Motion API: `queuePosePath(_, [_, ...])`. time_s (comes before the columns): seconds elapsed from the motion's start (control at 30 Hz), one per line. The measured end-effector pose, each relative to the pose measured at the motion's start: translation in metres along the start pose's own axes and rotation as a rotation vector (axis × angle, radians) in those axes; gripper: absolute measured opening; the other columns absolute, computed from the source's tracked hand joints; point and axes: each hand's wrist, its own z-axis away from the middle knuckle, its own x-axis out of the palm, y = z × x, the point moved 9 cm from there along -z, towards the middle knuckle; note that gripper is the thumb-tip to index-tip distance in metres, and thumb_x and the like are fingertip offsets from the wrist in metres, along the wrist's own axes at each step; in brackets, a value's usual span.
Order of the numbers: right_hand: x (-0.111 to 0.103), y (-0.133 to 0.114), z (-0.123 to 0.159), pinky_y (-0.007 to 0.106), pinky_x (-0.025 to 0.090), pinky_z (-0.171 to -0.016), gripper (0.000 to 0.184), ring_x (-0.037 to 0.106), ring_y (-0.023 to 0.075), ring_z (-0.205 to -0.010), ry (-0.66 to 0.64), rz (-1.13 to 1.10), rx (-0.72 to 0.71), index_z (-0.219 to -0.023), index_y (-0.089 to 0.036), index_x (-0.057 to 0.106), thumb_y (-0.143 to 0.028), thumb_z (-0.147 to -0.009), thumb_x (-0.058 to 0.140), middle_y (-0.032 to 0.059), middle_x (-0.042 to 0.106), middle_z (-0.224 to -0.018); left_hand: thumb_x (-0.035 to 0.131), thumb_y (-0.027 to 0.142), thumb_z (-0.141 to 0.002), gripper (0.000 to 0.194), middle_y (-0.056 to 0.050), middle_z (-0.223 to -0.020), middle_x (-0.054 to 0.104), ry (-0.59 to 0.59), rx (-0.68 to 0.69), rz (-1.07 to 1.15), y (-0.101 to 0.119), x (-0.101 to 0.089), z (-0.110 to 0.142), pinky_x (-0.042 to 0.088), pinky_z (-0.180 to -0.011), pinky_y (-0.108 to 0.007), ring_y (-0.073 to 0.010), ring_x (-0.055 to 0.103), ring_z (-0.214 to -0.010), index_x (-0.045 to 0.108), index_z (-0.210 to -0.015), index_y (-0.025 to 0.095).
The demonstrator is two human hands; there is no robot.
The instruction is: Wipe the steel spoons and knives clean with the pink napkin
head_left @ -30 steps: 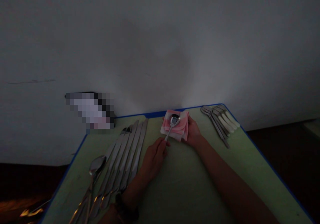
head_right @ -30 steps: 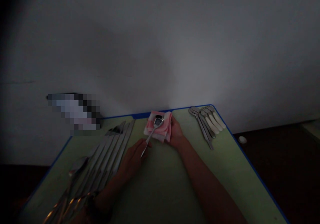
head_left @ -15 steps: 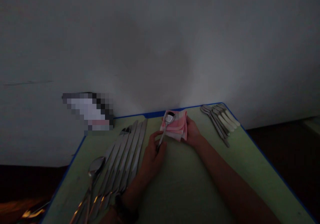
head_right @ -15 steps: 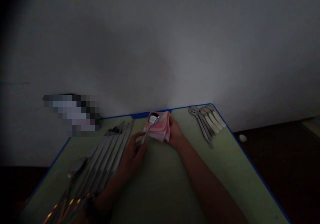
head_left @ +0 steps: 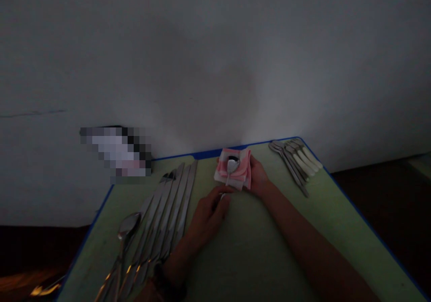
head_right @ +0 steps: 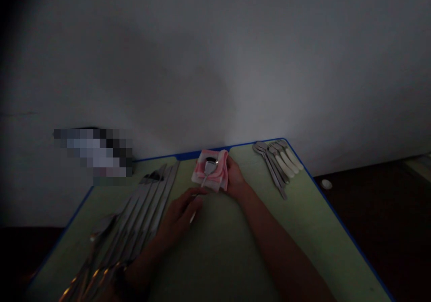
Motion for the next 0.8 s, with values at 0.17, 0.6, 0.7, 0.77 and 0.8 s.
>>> queuePosePath(0.17, [-0.002, 0.0, 0.0, 0.043, 0.045, -0.094, 0.059, 0.063, 0.0246, -0.096, 0.022, 0.022, 0.0, -0.093, -0.011, 0.064, -0.047, -0.093, 0.018, 0.0116, 0.071, -0.081, 0.046, 0.036, -0.088, 0.025, -0.001, -0.071, 0.059, -0.139, 0.137, 0.048, 0.013, 0.01, 0.006, 0.04, -0.06, -0.025, -0.0148, 0.054, -0.063, 0.058, -0.099, 0.017])
queuePosePath(0.6, [0.006, 0.001, 0.004, 0.04, 0.048, -0.089, 0.063, 0.063, 0.0237, -0.092, -0.003, 0.031, 0.035, -0.095, -0.012, 0.063, -0.052, -0.092, 0.016, 0.0102, 0.069, -0.078, 0.05, 0.04, -0.088, 0.046, -0.01, -0.109, 0.063, -0.259, 0.33, 0.257, 0.026, 0.013, 0.015, 0.045, -0.086, -0.035, -0.0227, 0.058, -0.1, 0.043, -0.129, 0.021])
queuePosePath(0.7, [0.002, 0.001, 0.003, 0.04, 0.048, -0.09, 0.059, 0.064, 0.023, -0.094, 0.014, 0.021, 0.033, -0.094, -0.013, 0.063, -0.051, -0.092, 0.019, 0.0097, 0.069, -0.078, 0.053, 0.036, -0.088, 0.043, -0.008, -0.108, 0.066, -0.252, 0.328, 0.21, 0.029, 0.013, 0.014, 0.045, -0.086, -0.033, -0.021, 0.06, -0.099, 0.045, -0.128, 0.022])
queuePosePath(0.77, [0.001, 0.002, 0.001, 0.04, 0.048, -0.09, 0.06, 0.064, 0.0232, -0.094, 0.0, 0.016, 0.033, -0.093, -0.013, 0.064, -0.053, -0.092, 0.02, 0.0098, 0.069, -0.078, 0.054, 0.033, -0.087, 0.04, -0.007, -0.107, 0.068, -0.229, 0.334, 0.187, 0.031, 0.013, 0.013, 0.046, -0.083, -0.031, -0.0202, 0.062, -0.098, 0.047, -0.125, 0.022])
queuePosePath(0.8, [0.001, 0.002, 0.001, 0.04, 0.048, -0.09, 0.061, 0.064, 0.0233, -0.094, -0.007, 0.016, 0.032, -0.093, -0.012, 0.064, -0.054, -0.091, 0.019, 0.0098, 0.069, -0.077, 0.055, 0.032, -0.087, 0.039, -0.007, -0.106, 0.068, -0.215, 0.33, 0.177, 0.03, 0.012, 0.013, 0.047, -0.081, -0.031, -0.0198, 0.062, -0.097, 0.048, -0.124, 0.022])
